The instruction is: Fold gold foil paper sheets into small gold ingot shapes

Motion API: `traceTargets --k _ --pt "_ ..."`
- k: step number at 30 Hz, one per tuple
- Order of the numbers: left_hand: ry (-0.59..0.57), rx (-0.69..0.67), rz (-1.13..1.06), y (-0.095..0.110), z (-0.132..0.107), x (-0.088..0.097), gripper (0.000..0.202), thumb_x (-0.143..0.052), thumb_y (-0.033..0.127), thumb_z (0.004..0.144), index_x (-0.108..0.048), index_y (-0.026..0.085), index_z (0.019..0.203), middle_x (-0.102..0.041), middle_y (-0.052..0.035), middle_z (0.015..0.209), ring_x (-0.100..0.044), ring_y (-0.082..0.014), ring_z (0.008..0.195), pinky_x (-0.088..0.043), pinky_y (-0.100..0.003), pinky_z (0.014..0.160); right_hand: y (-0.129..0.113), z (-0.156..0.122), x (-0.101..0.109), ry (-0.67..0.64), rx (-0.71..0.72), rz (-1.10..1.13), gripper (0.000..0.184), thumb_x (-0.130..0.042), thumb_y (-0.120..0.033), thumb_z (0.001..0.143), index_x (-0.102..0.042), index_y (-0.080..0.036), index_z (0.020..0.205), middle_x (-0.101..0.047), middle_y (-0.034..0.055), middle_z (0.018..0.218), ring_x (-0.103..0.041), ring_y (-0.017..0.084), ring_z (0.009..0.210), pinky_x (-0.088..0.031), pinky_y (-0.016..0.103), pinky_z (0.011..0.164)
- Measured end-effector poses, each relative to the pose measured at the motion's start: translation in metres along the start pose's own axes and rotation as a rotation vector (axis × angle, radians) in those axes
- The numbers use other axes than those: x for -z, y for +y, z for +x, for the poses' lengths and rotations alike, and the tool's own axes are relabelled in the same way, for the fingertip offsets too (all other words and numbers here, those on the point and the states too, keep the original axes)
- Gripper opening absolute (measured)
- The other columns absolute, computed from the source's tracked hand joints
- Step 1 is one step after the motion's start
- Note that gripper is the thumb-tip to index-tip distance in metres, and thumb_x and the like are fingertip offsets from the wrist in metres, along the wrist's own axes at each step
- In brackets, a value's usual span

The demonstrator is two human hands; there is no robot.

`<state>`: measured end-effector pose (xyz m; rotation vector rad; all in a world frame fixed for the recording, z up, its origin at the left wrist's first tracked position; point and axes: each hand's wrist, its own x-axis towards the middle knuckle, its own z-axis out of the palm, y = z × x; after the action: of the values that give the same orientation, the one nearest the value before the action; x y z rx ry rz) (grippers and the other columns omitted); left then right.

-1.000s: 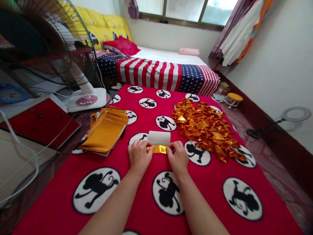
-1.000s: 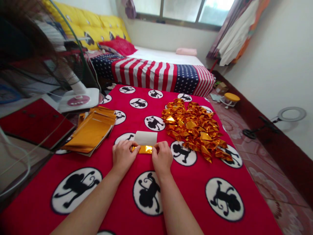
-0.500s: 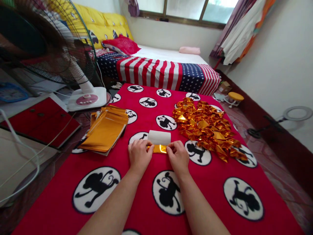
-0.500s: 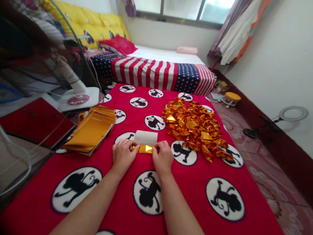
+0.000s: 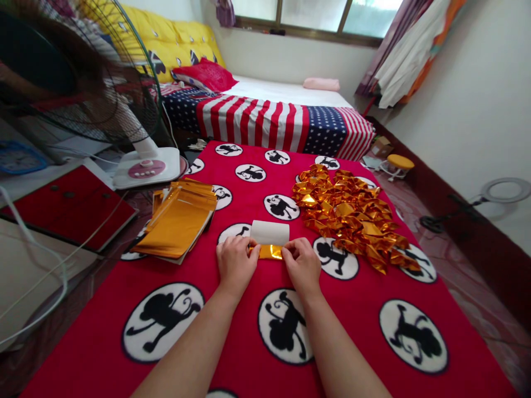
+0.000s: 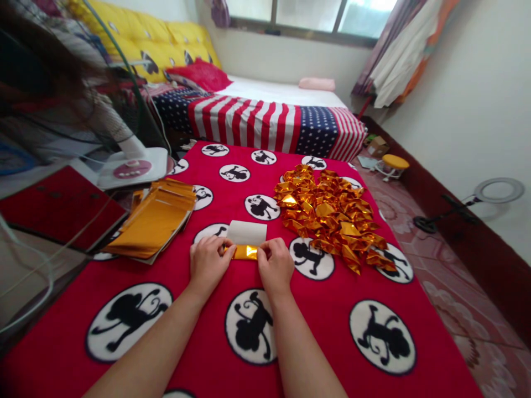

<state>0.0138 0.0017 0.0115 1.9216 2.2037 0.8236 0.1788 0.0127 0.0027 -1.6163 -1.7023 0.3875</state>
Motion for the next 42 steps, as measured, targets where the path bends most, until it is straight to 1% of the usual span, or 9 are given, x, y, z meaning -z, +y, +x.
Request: traceTargets --k 8,42 --pt "-0.001 0.001 0.0 0.0002 0.0002 0.0 0.006 -0.065 0.031 0.08 -0.068 0.026 0.079 -0.068 -0.0018 0.081 -0.057 -0.0236 0.089 -0.033 -0.036 0.076 0.0009 -0.0001 -0.0004 0.002 -0.001 0.005 0.009 -0.057 -0.021 0.08 -0.06 -0.021 0.071 -0.058 -0.0019 0.077 -0.053 0.013 0.066 -0.037 0.026 0.061" --pt "-0.01 0.008 -0.007 0.001 0.0004 0.0009 0.007 -0.064 0.031 0.08 -0.068 0.025 0.079 -0.068 -0.0032 0.082 -0.057 -0.0242 0.09 -0.034 -0.037 0.078 0.0002 -0.0009 0.0 0.0 0.008 0.005 0.009 -0.056 -0.022 0.08 -0.06 -0.021 0.072 -0.058 -0.0012 0.078 -0.053 0.013 0.066 -0.037 0.026 0.061"
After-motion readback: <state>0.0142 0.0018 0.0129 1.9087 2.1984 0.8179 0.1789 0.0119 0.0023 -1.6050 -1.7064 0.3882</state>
